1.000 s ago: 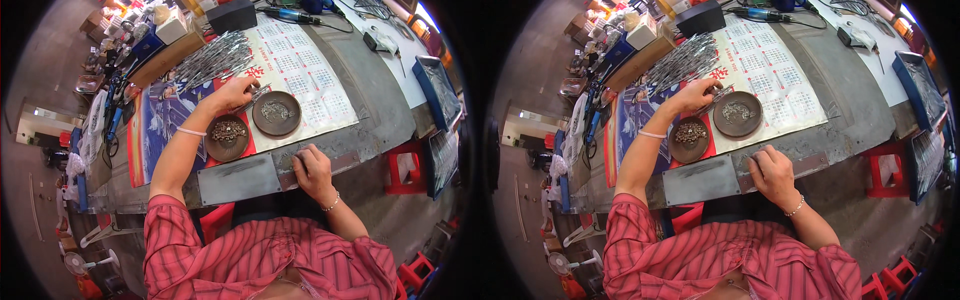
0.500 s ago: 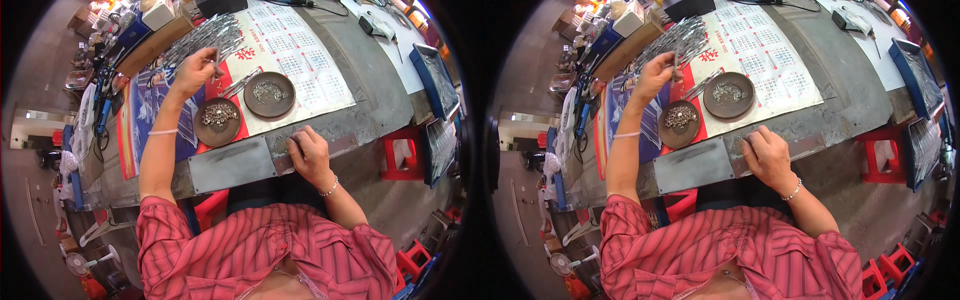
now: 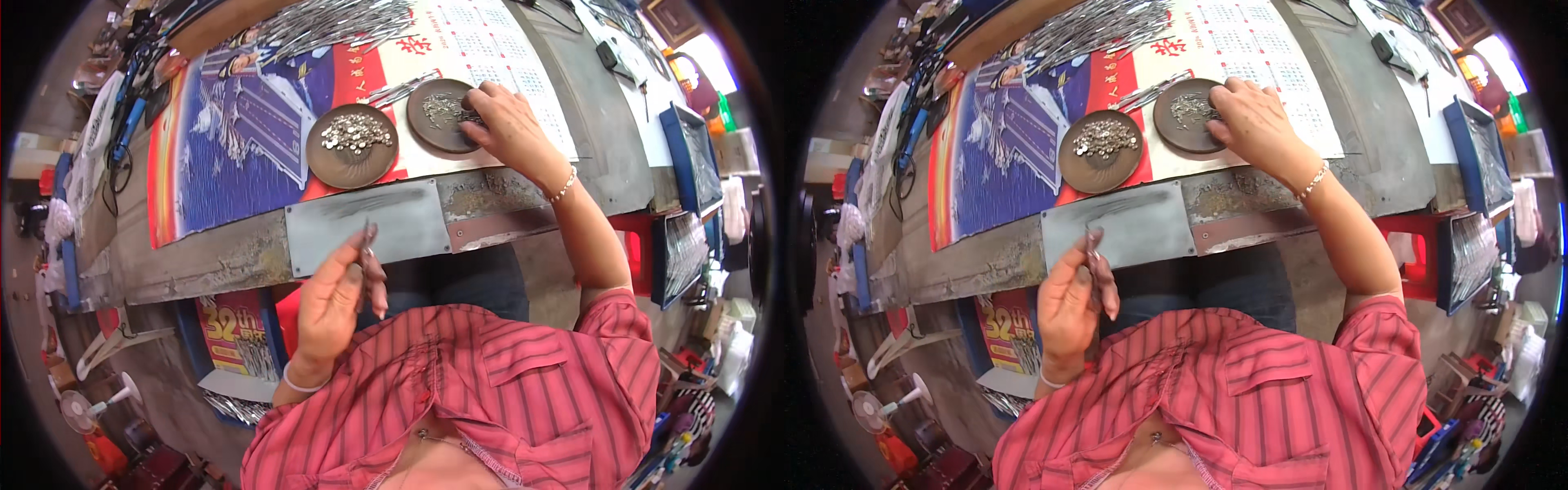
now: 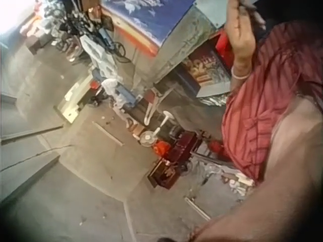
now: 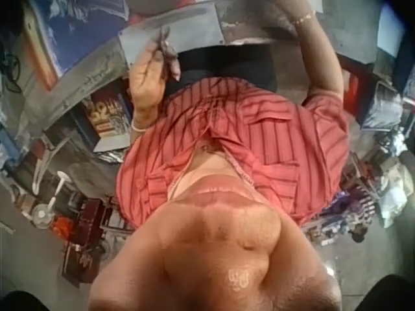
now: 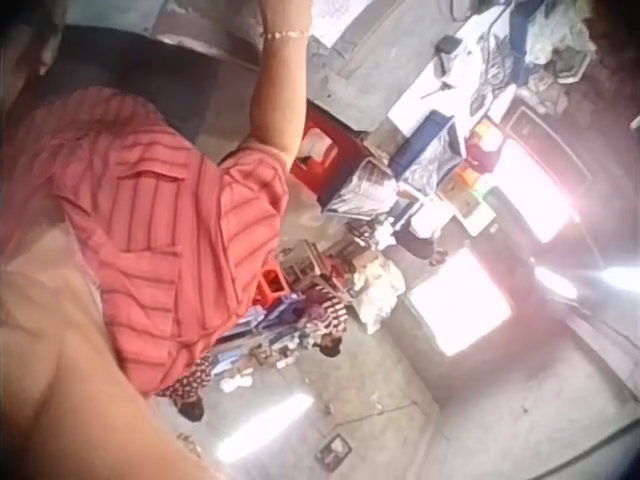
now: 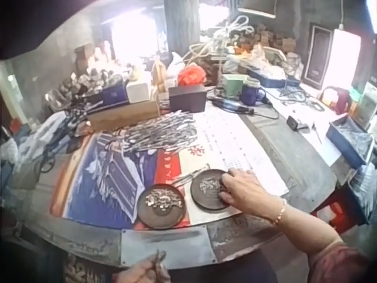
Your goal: Assembling small metal components by hand at a workbench.
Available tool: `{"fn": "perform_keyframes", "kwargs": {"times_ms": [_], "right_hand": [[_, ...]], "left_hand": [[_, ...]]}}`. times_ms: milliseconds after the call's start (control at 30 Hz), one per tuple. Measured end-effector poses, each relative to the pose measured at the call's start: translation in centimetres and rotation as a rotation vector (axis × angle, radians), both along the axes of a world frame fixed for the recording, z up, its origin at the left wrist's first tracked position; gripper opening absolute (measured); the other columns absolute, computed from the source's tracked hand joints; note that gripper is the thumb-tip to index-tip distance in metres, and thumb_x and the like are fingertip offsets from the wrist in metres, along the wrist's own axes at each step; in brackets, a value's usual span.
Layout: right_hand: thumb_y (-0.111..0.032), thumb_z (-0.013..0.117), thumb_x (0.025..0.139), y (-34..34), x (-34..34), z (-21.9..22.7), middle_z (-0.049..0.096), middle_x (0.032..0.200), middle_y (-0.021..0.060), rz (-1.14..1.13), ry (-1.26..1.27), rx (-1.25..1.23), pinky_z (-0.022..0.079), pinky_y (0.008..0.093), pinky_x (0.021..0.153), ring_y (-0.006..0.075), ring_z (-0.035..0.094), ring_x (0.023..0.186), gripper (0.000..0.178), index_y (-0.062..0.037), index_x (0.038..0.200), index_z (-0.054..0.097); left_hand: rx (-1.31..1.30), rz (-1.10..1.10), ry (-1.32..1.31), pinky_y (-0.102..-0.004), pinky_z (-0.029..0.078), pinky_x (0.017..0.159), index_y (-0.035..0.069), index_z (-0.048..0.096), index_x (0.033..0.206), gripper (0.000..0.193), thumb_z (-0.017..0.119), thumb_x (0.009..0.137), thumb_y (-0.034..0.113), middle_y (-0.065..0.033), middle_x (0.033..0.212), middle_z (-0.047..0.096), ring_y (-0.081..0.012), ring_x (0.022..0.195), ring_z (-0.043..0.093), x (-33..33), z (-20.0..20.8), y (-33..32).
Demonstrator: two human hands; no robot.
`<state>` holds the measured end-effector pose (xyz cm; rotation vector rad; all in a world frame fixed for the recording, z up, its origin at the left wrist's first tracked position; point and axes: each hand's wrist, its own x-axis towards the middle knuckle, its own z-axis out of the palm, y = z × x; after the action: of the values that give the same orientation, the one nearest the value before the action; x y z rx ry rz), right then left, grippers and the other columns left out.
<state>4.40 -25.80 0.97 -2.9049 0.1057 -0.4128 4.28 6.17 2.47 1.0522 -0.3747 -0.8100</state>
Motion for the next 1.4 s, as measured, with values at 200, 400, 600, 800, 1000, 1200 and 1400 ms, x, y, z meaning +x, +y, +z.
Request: {"fn": "perform_keyframes", "kwargs": {"times_ms": [200, 400, 600, 800, 1000, 1200, 1400], "right_hand": [[-0.015, 0.060, 0.082, -0.5, 2.0, -0.1, 0.052, 0.087, 0.0119, 0.031, 0.178, -0.071, 0.040, 0.0400, 0.077, 0.0315, 0.053, 0.086, 0.015, -0.0033, 0.086, 0.050], [-0.014, 0.058, 0.083, -1.1, 2.3, -0.1, 0.056, 0.081, 0.0177, 0.061, 0.143, 0.075, 0.045, 0.0407, 0.071, 0.0364, 0.055, 0.080, 0.015, 0.0001, 0.086, 0.053], [-0.010, 0.059, 0.088, -2.2, 2.6, -0.1, 0.055, 0.072, 0.0003, 0.078, 0.051, 0.503, 0.043, 0.0234, 0.061, 0.0072, 0.050, 0.067, 0.010, 0.0006, 0.088, 0.058], [-0.012, 0.062, 0.088, -6.2, 2.6, -2.4, 0.059, 0.081, -0.0021, 0.053, 0.113, 0.946, 0.041, 0.0188, 0.063, 0.0048, 0.052, 0.071, 0.015, -0.0024, 0.099, 0.061], [-0.013, 0.061, 0.089, -1.5, 1.5, 0.6, 0.062, 0.089, 0.0051, -0.025, 0.148, 0.913, 0.048, 0.0236, 0.069, 0.0095, 0.058, 0.079, 0.020, -0.0011, 0.105, 0.059], [-0.012, 0.060, 0.088, 7.0, -4.4, 2.1, 0.051, 0.077, -0.0026, 0.238, 0.310, 1.262, 0.032, 0.0180, 0.054, 0.0037, 0.044, 0.063, 0.012, -0.0039, 0.095, 0.054], [0.001, 0.055, 0.088, 11.7, -8.0, 1.2, 0.045, 0.090, -0.0002, 0.551, 0.603, 1.739, 0.038, 0.0185, 0.068, 0.0046, 0.044, 0.079, 0.013, -0.0014, 0.098, 0.048]], "left_hand": [[0.020, -0.014, 0.063, -0.0206, 0.045, 0.061, -0.001, 0.042, 0.132, 0.036, 0.044, 0.099, 0.012, -0.0040, 0.095, 0.051, -0.0090, 0.072, 0.053, -1.7, -1.1, 1.3], [0.027, -0.020, 0.007, -0.0205, 0.046, 0.063, -0.002, 0.043, 0.126, 0.030, 0.045, 0.098, 0.008, -0.0044, 0.098, 0.052, -0.0082, 0.074, 0.054, -1.3, -0.5, 1.1], [-0.013, -0.004, 0.024, -0.0205, 0.046, 0.061, -0.003, 0.045, 0.119, 0.024, 0.044, 0.097, 0.006, -0.0069, 0.095, 0.056, -0.0073, 0.069, 0.053, -1.2, -0.6, 0.0], [0.124, -0.018, -0.070, -0.0179, 0.042, 0.055, -0.001, 0.052, 0.110, 0.019, 0.048, 0.096, 0.011, -0.0028, 0.080, 0.059, -0.0035, 0.061, 0.049, -1.0, -2.1, -1.2], [0.225, 0.016, -0.250, -0.0212, 0.047, 0.059, -0.001, 0.057, 0.103, 0.014, 0.053, 0.092, 0.005, -0.0036, 0.077, 0.062, -0.0065, 0.066, 0.057, -1.8, -3.8, -0.7], [0.251, 0.089, -1.086, -0.0305, 0.048, 0.051, 0.001, 0.061, 0.090, 0.021, 0.072, 0.073, 0.004, -0.0076, 0.071, 0.060, -0.0230, 0.059, 0.061, -2.2, -4.4, 0.3], [0.142, 0.059, -1.333, -0.0303, 0.043, 0.044, 0.002, 0.058, 0.094, 0.030, 0.073, 0.068, -0.002, -0.0084, 0.073, 0.062, -0.0205, 0.052, 0.057, -2.0, -2.8, 0.6]]}}
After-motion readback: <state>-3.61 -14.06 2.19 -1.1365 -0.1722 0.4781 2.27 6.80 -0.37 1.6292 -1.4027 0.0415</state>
